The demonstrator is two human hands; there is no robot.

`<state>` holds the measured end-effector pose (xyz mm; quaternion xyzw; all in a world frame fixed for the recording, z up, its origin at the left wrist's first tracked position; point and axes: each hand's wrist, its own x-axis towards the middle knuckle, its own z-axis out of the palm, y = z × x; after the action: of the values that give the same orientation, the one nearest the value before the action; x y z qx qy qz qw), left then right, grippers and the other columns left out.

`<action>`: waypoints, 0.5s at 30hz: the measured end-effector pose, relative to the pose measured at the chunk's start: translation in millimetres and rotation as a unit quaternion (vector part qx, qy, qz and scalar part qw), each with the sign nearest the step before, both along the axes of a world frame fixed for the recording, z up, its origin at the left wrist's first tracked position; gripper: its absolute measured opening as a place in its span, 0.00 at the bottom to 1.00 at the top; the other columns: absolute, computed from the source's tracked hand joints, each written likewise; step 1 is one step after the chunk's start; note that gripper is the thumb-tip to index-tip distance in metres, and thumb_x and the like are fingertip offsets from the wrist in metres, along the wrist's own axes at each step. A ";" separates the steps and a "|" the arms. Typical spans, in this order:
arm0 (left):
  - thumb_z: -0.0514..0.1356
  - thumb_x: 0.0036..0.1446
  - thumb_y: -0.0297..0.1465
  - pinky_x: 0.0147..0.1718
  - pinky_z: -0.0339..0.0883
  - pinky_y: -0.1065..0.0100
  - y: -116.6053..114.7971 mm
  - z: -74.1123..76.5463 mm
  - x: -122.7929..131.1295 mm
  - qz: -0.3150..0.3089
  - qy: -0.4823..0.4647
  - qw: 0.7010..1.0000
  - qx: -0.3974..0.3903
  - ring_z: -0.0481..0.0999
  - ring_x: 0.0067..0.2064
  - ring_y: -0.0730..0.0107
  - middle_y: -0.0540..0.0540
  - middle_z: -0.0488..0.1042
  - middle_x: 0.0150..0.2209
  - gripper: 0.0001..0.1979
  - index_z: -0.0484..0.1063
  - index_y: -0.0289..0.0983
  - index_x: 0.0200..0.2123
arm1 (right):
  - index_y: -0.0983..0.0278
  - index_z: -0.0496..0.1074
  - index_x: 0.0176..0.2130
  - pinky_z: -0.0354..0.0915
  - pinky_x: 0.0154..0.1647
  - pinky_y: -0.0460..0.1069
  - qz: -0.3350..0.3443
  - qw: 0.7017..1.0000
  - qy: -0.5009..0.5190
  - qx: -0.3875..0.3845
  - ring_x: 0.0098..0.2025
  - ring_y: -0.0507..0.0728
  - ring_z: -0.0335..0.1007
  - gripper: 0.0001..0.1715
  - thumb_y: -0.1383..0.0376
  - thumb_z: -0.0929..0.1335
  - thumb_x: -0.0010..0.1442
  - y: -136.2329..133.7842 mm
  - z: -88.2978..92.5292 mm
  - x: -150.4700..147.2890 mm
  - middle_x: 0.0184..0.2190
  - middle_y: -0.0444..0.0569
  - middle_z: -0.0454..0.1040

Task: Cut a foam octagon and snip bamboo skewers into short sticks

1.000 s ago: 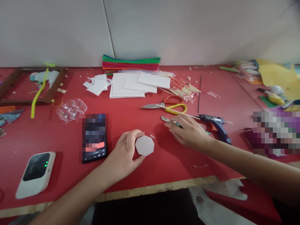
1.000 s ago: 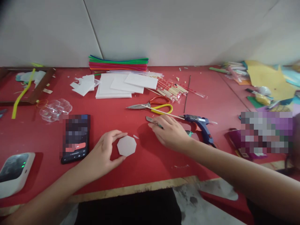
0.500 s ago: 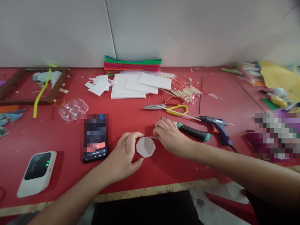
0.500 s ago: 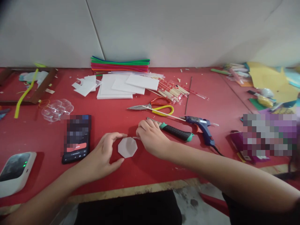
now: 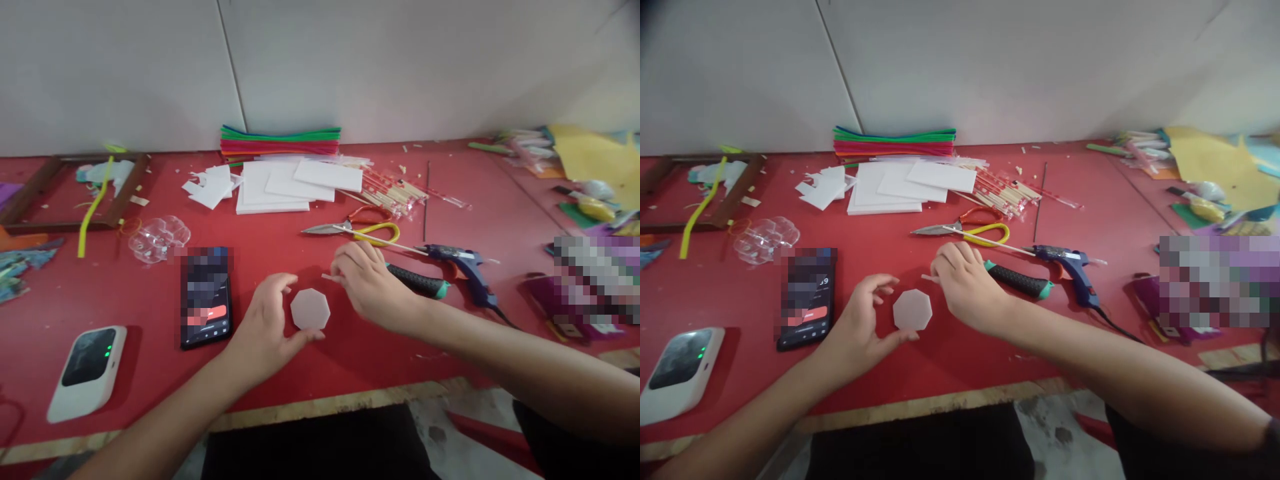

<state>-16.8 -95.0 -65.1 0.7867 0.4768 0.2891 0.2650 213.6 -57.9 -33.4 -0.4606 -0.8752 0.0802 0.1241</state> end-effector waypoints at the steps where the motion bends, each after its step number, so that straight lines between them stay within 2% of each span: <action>1: 0.67 0.56 0.46 0.46 0.75 0.53 1.3 6.0 1.2 0.010 -0.022 0.999 -0.030 0.75 0.51 0.54 0.35 0.71 0.54 0.36 0.58 0.37 0.60 | 0.66 0.68 0.38 0.58 0.44 0.55 0.020 1.000 0.016 0.003 0.41 0.60 0.57 0.08 0.73 0.61 0.67 0.1 4.2 -1.1 0.41 0.55 0.68; 3: 0.64 0.61 0.41 0.44 0.75 0.61 4.5 19.3 4.3 0.006 -0.063 0.994 -0.087 0.78 0.47 0.62 0.42 0.75 0.51 0.24 0.66 0.41 0.57 | 0.67 0.68 0.39 0.59 0.45 0.55 0.067 0.997 0.030 0.010 0.42 0.59 0.58 0.08 0.73 0.61 0.67 -1.2 12.0 -5.3 0.42 0.55 0.68; 7: 0.63 0.62 0.33 0.36 0.73 0.71 10.7 40.5 8.2 0.021 -0.083 0.992 -0.093 0.80 0.38 0.71 0.52 0.81 0.38 0.05 0.76 0.42 0.40 | 0.67 0.68 0.39 0.59 0.43 0.55 0.115 0.991 0.048 0.042 0.42 0.60 0.58 0.11 0.76 0.59 0.66 -5.5 21.4 -16.8 0.43 0.57 0.69; 10: 0.62 0.61 0.30 0.33 0.72 0.73 15.4 48.4 6.8 0.023 -0.070 0.995 -0.069 0.79 0.34 0.73 0.53 0.80 0.33 0.03 0.77 0.41 0.35 | 0.66 0.67 0.38 0.59 0.43 0.55 0.116 0.988 0.089 0.050 0.42 0.59 0.59 0.10 0.74 0.59 0.68 -5.2 24.1 -22.0 0.41 0.55 0.69; 15: 0.61 0.62 0.30 0.38 0.74 0.71 18.0 57.1 5.1 0.010 -0.072 0.996 -0.050 0.81 0.37 0.70 0.51 0.82 0.36 0.05 0.78 0.39 0.38 | 0.64 0.65 0.38 0.61 0.46 0.56 0.100 0.982 0.157 0.044 0.44 0.59 0.63 0.06 0.72 0.61 0.68 -0.3 26.8 -23.9 0.40 0.53 0.71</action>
<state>-11.7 -77.0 -8.0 0.7451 0.4781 0.3230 0.3346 189.6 -58.2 -6.7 -0.3466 -0.8892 0.1252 0.2711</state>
